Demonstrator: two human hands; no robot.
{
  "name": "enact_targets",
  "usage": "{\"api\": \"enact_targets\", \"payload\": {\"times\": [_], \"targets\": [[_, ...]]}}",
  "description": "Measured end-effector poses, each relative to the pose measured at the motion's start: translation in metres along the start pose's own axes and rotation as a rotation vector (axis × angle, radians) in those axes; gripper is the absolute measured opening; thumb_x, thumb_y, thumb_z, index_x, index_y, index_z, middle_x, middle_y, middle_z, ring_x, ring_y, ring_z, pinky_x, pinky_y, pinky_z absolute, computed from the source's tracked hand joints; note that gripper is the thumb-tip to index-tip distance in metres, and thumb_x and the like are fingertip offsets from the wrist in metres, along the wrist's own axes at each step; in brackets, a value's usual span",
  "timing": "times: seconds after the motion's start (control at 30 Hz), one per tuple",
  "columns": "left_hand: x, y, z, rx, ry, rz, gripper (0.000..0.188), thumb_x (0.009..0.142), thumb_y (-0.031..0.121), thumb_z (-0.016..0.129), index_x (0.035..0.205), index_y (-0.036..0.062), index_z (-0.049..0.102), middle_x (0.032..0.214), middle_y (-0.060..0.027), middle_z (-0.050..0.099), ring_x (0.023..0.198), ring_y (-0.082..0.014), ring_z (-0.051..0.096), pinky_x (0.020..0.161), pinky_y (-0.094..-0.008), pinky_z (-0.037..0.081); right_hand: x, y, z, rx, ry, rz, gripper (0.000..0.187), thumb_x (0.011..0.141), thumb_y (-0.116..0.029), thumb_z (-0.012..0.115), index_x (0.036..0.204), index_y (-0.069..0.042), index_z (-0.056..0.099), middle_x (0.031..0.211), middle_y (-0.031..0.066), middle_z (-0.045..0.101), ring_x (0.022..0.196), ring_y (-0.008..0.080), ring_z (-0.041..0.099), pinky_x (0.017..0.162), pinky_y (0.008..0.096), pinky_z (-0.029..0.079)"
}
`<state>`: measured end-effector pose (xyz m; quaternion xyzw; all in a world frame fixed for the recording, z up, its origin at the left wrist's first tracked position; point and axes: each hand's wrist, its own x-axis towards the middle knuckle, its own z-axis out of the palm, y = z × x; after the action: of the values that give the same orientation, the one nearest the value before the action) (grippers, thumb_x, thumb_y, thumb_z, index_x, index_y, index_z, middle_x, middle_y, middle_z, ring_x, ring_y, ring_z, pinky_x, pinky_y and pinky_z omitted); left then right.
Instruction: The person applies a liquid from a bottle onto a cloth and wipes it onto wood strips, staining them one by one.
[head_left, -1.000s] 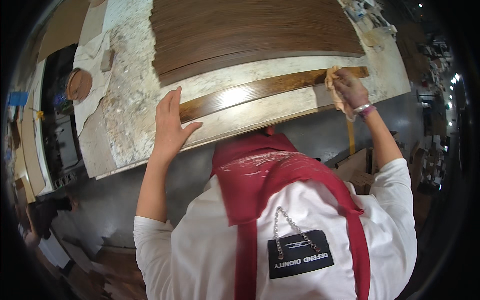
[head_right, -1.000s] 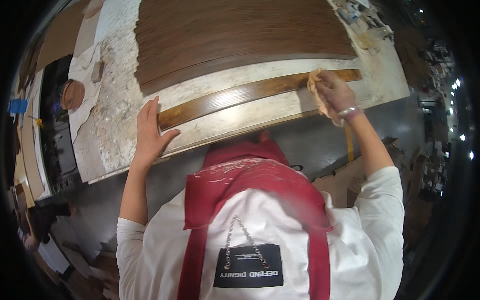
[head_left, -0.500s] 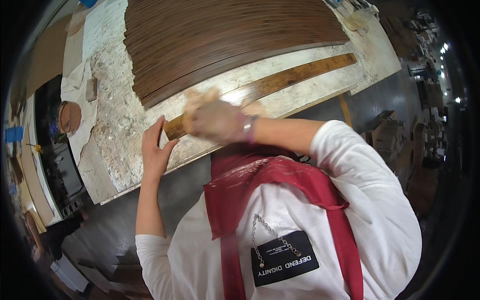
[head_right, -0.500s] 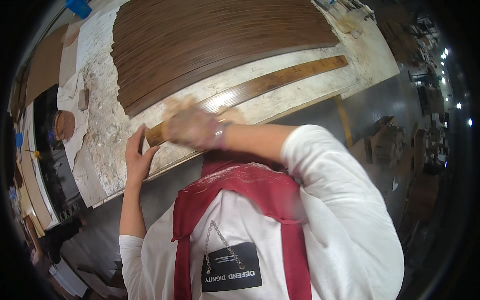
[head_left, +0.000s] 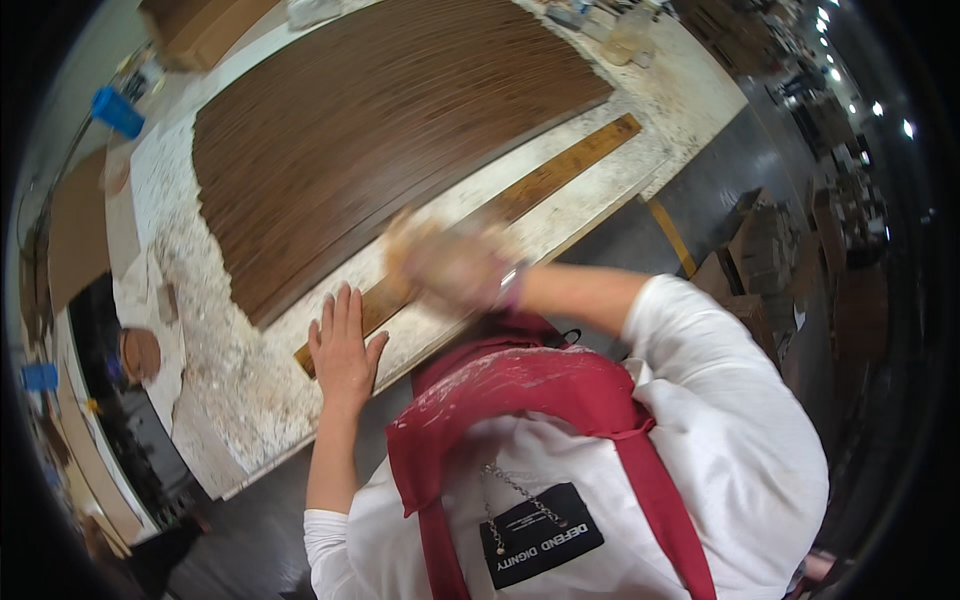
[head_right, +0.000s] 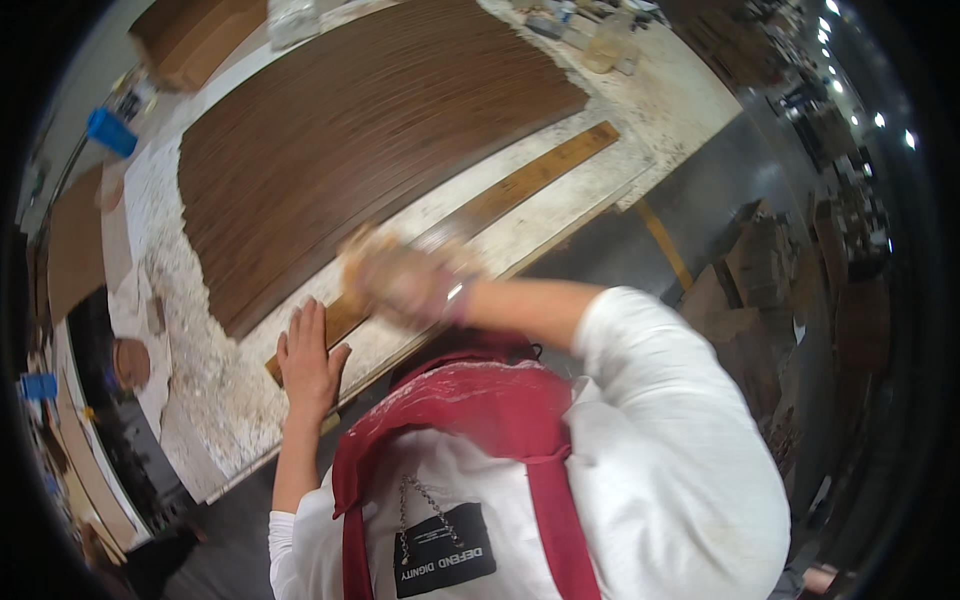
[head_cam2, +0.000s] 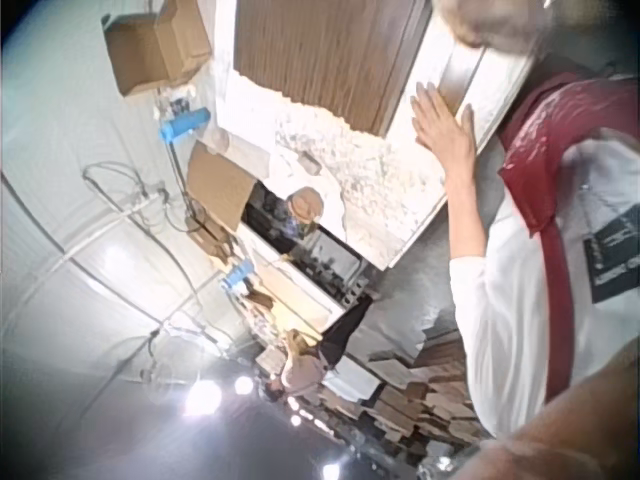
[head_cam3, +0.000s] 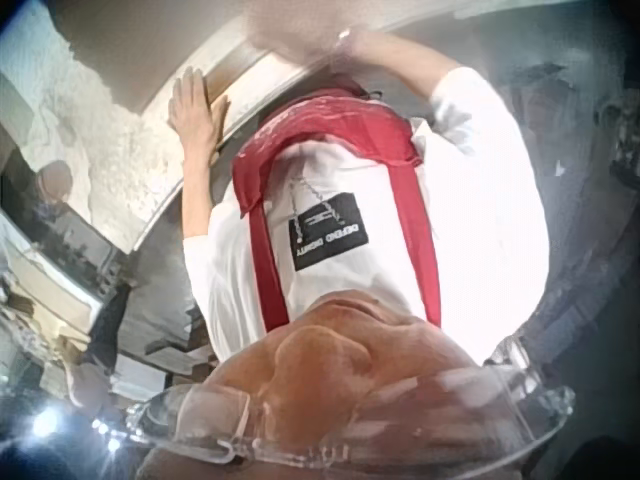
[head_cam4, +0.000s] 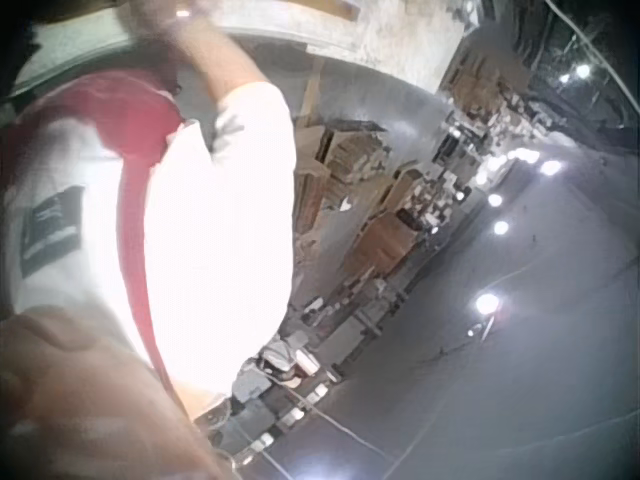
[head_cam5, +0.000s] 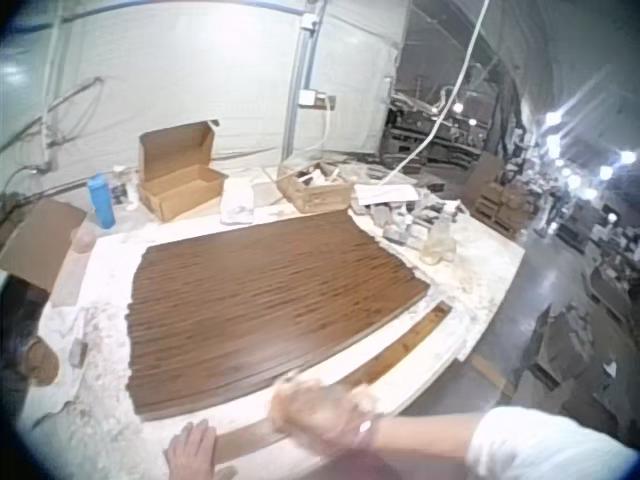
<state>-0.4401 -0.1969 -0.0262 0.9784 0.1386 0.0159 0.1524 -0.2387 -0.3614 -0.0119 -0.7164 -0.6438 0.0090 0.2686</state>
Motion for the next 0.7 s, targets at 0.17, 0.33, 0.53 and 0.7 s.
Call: {"api": "enact_targets", "payload": {"times": [0.17,0.33,0.53,0.7], "targets": [[0.01,0.003,0.0,0.085,-0.076,0.017,0.07,0.088,0.033,0.061,0.148,0.0116,0.033,0.155,-0.0049,0.03,0.142,-0.0305,0.028,0.114,-0.0497,0.02,-0.05,0.082,-0.038,0.054,0.063,0.539,0.016,0.089,-0.018,0.05,0.087,-0.007,0.06,0.09,0.013,0.064,0.086,0.025,0.063,0.077,0.038,0.05],[0.011,0.002,-0.002,0.057,-0.089,0.027,0.073,0.087,0.033,0.064,0.149,0.0105,0.032,0.156,-0.0076,0.028,0.142,-0.0335,0.026,0.114,-0.054,0.017,-0.204,0.249,-0.191,-0.082,0.483,1.244,0.03,0.096,-0.025,0.046,0.11,-0.003,0.06,0.105,0.0136,0.067,0.096,0.0212,0.064,0.084,0.0361,0.05],[0.113,0.047,0.009,0.192,0.223,0.043,0.072,0.087,0.026,0.064,0.149,0.0128,0.031,0.157,-0.0064,0.026,0.144,-0.0337,0.021,0.115,-0.0527,0.012,-0.228,0.23,-0.17,-0.821,0.015,0.795,0.043,0.096,-0.014,0.047,0.138,-0.006,0.045,0.138,0.0131,0.051,0.121,0.0277,0.054,0.104,0.0277,0.042],[0.121,0.049,0.018,0.247,0.219,0.252,0.05,0.087,0.017,0.063,0.136,0.015,0.054,0.141,-0.0086,0.047,0.128,-0.0315,0.041,0.104,-0.0534,0.026,-0.241,0.224,-0.1,0.424,0.9,1.091,0.035,0.094,-0.026,0.056,0.12,-0.002,0.055,0.106,0.0144,0.064,0.094,0.0234,0.061,0.085,0.0318,0.047]]}}
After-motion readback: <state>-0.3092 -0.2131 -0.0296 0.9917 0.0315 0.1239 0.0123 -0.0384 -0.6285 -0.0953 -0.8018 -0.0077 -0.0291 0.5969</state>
